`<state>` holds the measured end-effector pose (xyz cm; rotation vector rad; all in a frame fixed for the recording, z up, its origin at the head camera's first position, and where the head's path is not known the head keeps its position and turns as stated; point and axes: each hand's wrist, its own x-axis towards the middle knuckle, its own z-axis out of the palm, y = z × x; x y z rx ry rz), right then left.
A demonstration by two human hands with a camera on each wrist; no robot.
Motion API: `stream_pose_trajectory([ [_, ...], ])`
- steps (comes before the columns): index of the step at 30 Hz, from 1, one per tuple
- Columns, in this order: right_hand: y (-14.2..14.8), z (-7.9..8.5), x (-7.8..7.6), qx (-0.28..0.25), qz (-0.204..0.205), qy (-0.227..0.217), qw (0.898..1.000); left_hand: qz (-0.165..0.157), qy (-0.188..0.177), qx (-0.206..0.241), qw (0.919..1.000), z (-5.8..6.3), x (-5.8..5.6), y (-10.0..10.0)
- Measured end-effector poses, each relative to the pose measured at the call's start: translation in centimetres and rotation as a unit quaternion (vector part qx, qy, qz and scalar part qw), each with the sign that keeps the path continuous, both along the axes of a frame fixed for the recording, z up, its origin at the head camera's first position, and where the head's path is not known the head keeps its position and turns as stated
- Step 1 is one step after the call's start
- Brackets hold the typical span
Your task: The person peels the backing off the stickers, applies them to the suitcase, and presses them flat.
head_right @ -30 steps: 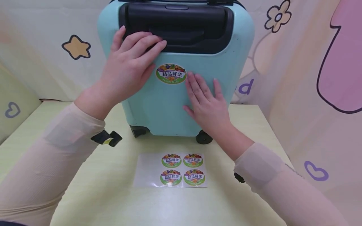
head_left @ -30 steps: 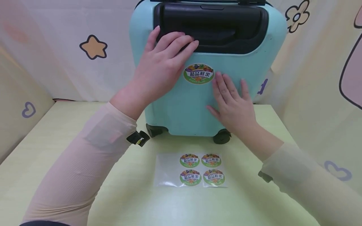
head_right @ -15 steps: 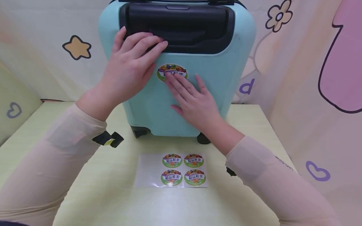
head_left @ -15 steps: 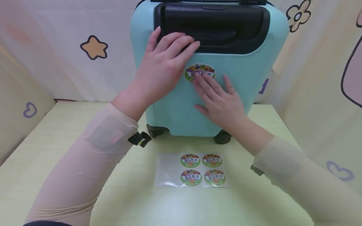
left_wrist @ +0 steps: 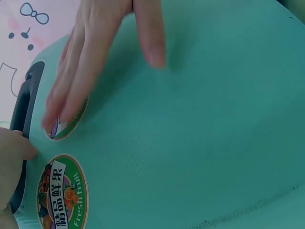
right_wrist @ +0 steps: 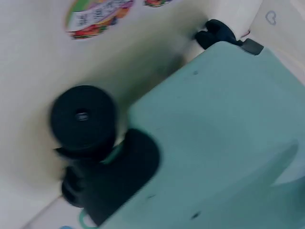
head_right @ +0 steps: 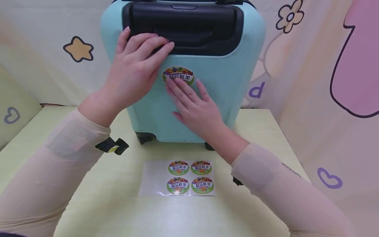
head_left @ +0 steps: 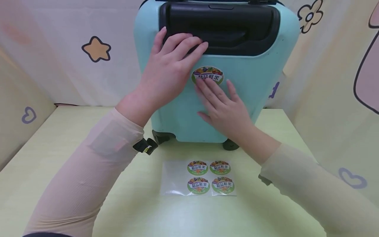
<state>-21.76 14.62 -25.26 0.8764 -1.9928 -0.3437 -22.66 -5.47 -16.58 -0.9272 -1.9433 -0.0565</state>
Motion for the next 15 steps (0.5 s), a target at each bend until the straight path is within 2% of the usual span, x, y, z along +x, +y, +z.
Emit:
stream_pose_trajectory([
  [3,-1.3,0.5,-0.2,0.025,-0.007,-0.021,0.999,0.001,0.000,-0.001,1.0000,-0.1,0.0,0.0],
  [7,-1.6,1.1,-0.4,0.035,-0.027,-0.017,0.999,0.000,0.007,0.000,1.0000,-0.2,0.0,0.0],
  [10,-1.3,1.3,-0.4,0.024,-0.027,-0.011,0.999,-0.003,0.005,0.007,1.0000,-0.2,0.0,0.1],
  [15,0.0,1.5,-0.1,-0.019,-0.023,-0.032,0.999,-0.005,-0.005,0.015,0.9999,-0.1,0.0,0.0],
])
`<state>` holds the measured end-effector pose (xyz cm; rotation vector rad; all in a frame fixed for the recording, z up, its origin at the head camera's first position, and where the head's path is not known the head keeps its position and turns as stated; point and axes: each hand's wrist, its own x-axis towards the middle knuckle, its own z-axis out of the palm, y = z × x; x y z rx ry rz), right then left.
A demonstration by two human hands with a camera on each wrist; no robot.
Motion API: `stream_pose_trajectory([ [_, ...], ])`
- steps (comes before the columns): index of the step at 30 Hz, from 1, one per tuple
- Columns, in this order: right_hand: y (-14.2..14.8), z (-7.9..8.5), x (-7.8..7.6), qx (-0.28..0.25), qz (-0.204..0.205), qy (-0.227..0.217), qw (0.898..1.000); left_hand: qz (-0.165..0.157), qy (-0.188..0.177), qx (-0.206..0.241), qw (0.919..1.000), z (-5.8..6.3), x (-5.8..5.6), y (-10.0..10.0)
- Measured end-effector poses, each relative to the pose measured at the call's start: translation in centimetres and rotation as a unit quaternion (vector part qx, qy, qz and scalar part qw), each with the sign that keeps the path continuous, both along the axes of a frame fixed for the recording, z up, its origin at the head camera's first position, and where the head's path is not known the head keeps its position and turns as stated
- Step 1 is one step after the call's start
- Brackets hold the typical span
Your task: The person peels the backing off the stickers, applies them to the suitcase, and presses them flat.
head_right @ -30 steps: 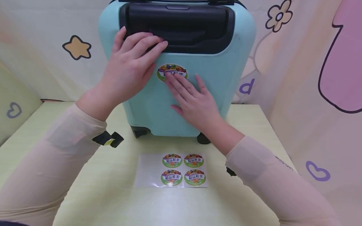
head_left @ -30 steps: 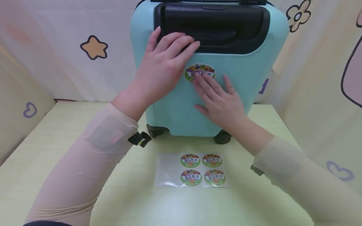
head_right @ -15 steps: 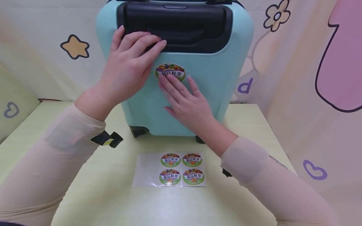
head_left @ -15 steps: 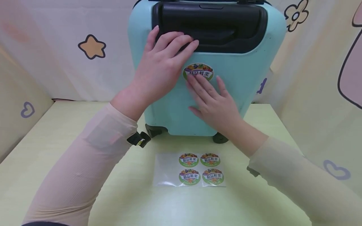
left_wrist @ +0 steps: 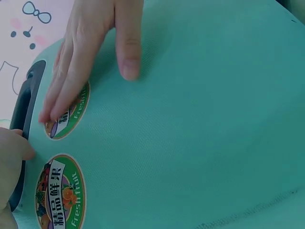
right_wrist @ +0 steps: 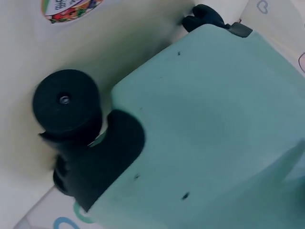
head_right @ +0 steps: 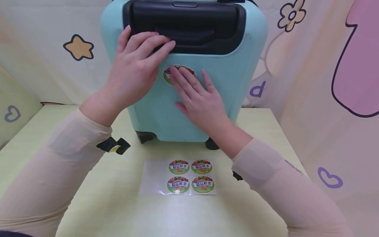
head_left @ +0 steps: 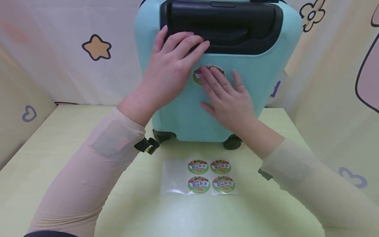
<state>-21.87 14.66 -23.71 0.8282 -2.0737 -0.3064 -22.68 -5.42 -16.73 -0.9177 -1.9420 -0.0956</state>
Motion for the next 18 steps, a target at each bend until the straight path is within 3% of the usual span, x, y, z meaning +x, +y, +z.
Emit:
stream_pose_trajectory([
  [5,0.8,-0.3,0.4,-0.042,-0.014,0.003,0.999,0.010,-0.003,-0.009,0.9999,0.1,0.1,0.0],
  [9,-0.7,-0.5,0.3,-0.004,0.001,0.033,0.999,0.007,0.003,-0.006,0.9999,0.1,0.1,0.0],
  [13,-1.9,-0.5,0.0,0.020,0.013,0.020,1.000,0.005,0.008,-0.002,1.0000,0.0,0.1,0.0],
  [18,-0.6,-0.3,0.0,-0.037,0.006,0.018,0.999,0.007,0.005,-0.002,1.0000,0.0,0.1,0.0],
])
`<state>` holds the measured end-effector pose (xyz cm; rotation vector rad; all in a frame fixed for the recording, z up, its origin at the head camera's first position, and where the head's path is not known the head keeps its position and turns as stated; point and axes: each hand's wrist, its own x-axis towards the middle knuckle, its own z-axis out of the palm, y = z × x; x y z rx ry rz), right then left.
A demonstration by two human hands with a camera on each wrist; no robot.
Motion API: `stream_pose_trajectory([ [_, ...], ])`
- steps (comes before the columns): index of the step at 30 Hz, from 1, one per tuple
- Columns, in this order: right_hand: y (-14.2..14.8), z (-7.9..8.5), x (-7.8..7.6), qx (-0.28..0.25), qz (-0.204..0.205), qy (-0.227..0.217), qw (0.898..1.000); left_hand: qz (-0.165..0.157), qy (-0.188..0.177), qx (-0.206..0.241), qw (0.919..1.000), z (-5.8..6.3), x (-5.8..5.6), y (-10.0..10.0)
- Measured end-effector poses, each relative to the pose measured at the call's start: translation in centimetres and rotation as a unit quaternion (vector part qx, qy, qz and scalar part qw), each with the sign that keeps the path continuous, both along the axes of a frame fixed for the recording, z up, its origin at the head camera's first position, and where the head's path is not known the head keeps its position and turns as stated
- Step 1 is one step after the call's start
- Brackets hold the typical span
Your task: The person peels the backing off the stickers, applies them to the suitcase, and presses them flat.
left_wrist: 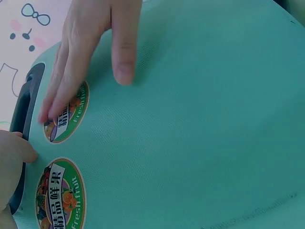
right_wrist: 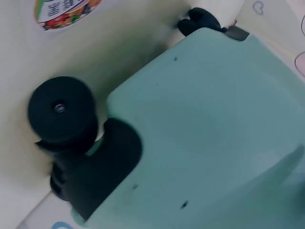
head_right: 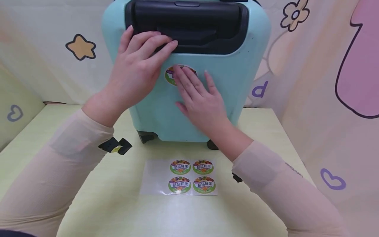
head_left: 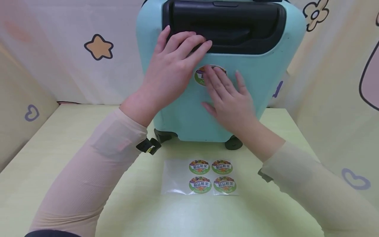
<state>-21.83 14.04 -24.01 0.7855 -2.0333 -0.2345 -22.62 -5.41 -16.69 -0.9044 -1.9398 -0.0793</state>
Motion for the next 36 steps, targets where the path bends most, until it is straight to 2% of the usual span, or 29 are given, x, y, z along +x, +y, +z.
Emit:
stream_pose_trajectory([
  [3,1.0,-0.1,0.1,-0.029,-0.008,0.001,1.000,-0.001,-0.004,0.004,1.0000,0.0,0.0,0.1],
  [5,1.0,-0.4,0.1,-0.027,-0.010,0.013,1.000,0.000,-0.007,0.007,1.0000,-0.1,0.1,0.2],
  [10,-0.6,-1.4,-0.1,0.054,0.004,0.010,0.998,0.003,-0.014,0.005,0.9999,-0.1,0.1,0.1],
  [13,-0.5,-1.7,-0.5,0.070,0.015,-0.006,0.997,0.002,-0.013,0.003,0.9999,-0.1,0.1,0.1],
  [20,2.9,-1.7,-1.0,0.027,0.019,0.030,0.999,0.000,-0.015,0.006,0.9999,-0.1,-0.1,0.1],
  [26,5.2,-1.4,-0.3,-0.022,-0.013,0.004,1.000,-0.004,-0.010,0.008,0.9999,0.0,-0.1,0.2],
  [29,5.4,-1.5,0.1,-0.025,-0.015,-0.015,0.999,0.004,-0.014,0.005,0.9999,-0.1,0.0,0.3],
  [32,5.3,-2.2,0.7,-0.003,0.027,-0.037,0.999,0.011,-0.028,-0.004,0.9995,-0.6,0.3,0.2],
  [34,4.9,-3.2,1.2,0.014,0.081,-0.054,0.995,-0.011,-0.041,-0.001,0.9991,-1.4,0.5,0.1],
  [36,4.5,-4.5,1.8,0.036,0.137,-0.080,0.987,-0.047,-0.057,0.001,0.9973,-2.6,1.0,-0.1],
])
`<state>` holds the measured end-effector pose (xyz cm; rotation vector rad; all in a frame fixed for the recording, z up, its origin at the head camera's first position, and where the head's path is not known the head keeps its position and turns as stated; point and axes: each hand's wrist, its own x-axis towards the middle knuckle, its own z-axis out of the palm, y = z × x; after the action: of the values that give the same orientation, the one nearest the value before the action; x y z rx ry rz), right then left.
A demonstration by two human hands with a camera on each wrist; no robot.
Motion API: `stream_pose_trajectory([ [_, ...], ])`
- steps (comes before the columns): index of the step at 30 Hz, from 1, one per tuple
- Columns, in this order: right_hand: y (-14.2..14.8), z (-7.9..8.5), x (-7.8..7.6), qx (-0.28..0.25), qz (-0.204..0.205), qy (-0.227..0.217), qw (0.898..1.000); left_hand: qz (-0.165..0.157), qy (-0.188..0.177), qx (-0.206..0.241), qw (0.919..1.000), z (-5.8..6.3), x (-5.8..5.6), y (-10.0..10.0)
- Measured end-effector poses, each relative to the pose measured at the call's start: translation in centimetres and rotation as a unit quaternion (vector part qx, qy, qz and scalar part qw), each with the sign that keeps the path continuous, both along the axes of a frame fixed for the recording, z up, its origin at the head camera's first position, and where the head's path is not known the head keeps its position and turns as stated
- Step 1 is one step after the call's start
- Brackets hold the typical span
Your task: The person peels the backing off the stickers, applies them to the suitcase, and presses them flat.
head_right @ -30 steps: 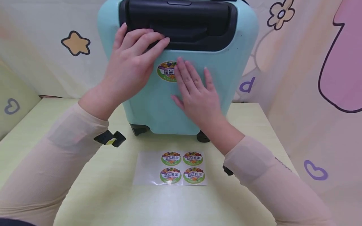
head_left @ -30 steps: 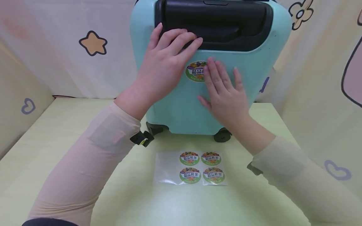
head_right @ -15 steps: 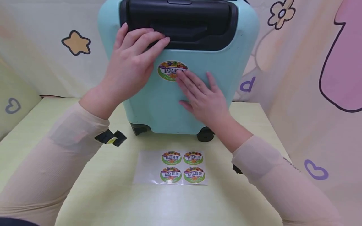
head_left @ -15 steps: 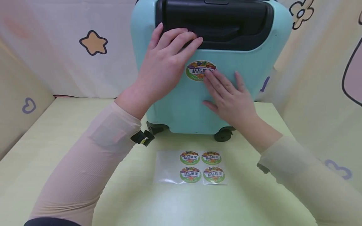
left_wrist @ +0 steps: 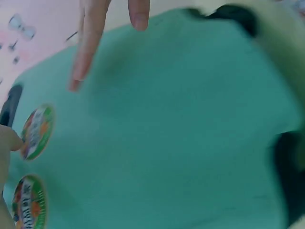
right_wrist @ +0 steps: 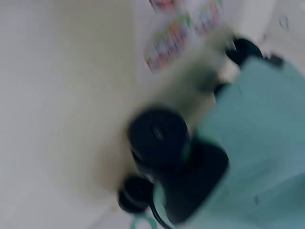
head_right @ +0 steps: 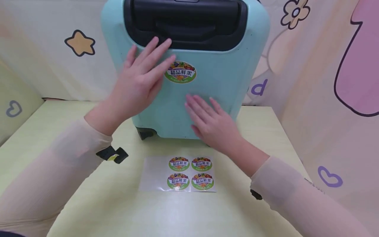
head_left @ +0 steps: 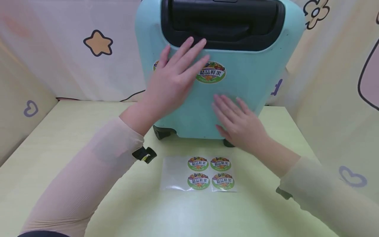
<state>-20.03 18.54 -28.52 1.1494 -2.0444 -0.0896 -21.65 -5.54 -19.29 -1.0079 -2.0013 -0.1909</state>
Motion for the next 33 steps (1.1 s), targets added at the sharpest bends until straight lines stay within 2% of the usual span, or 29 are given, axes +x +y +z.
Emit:
stream_pose_trajectory([
  [2,-0.4,-1.5,0.9,0.018,0.042,-0.041,0.998,-0.045,-0.026,0.001,0.9987,-1.6,0.6,-0.3],
  [4,-0.7,-2.9,1.9,0.040,0.054,-0.099,0.993,-0.074,-0.067,-0.013,0.9950,-3.4,1.5,-0.8],
  [6,-0.9,-4.1,3.0,0.058,0.048,-0.160,0.984,-0.084,-0.124,-0.034,0.9880,-5.3,2.6,-1.3],
  [8,-1.0,-5.1,4.0,0.072,0.031,-0.212,0.974,-0.082,-0.183,-0.056,0.9780,-7.1,3.6,-1.9],
  [11,-1.4,-6.1,5.3,0.082,0.010,-0.269,0.960,-0.074,-0.254,-0.074,0.9614,-9.5,5.0,-2.8],
  [13,-1.7,-6.5,5.9,0.087,-0.001,-0.301,0.950,-0.070,-0.303,-0.075,0.9476,-10.8,5.7,-3.2],
  [14,-1.9,-6.7,6.2,0.090,-0.005,-0.316,0.944,-0.070,-0.331,-0.071,0.9385,-11.3,6.0,-3.4],
  [16,-2.2,-7.1,6.6,0.100,-0.013,-0.342,0.934,-0.071,-0.396,-0.056,0.9139,-12.2,6.6,-3.6],
  [18,-2.5,-7.6,6.9,0.115,-0.022,-0.365,0.924,-0.070,-0.469,-0.031,0.8800,-13.0,7.2,-3.6],
  [19,-2.6,-7.8,7.0,0.120,-0.023,-0.371,0.921,-0.072,-0.504,-0.017,0.8606,-13.5,7.5,-3.6],
  [20,-2.8,-8.1,7.1,0.122,-0.025,-0.380,0.917,-0.075,-0.541,-0.002,0.8379,-14.0,7.8,-3.5],
  [23,-3.1,-8.9,7.2,0.122,-0.034,-0.397,0.909,-0.091,-0.642,0.050,0.7592,-15.5,8.7,-3.3],
  [24,-3.2,-9.2,7.3,0.120,-0.037,-0.399,0.908,-0.095,-0.674,0.068,0.7289,-16.0,9.1,-3.2],
  [27,-3.3,-9.7,7.3,0.112,-0.045,-0.398,0.909,-0.104,-0.761,0.129,0.6269,-17.2,10.2,-2.8],
  [30,-3.4,-10.1,7.1,0.104,-0.044,-0.381,0.918,-0.097,-0.817,0.185,0.5369,-18.1,11.2,-2.5],
  [31,-3.4,-10.2,7.0,0.099,-0.039,-0.375,0.921,-0.094,-0.829,0.201,0.5136,-18.3,11.5,-2.3],
  [33,-3.4,-10.4,6.8,0.092,-0.030,-0.367,0.925,-0.083,-0.842,0.230,0.4807,-18.8,11.8,-2.1],
])
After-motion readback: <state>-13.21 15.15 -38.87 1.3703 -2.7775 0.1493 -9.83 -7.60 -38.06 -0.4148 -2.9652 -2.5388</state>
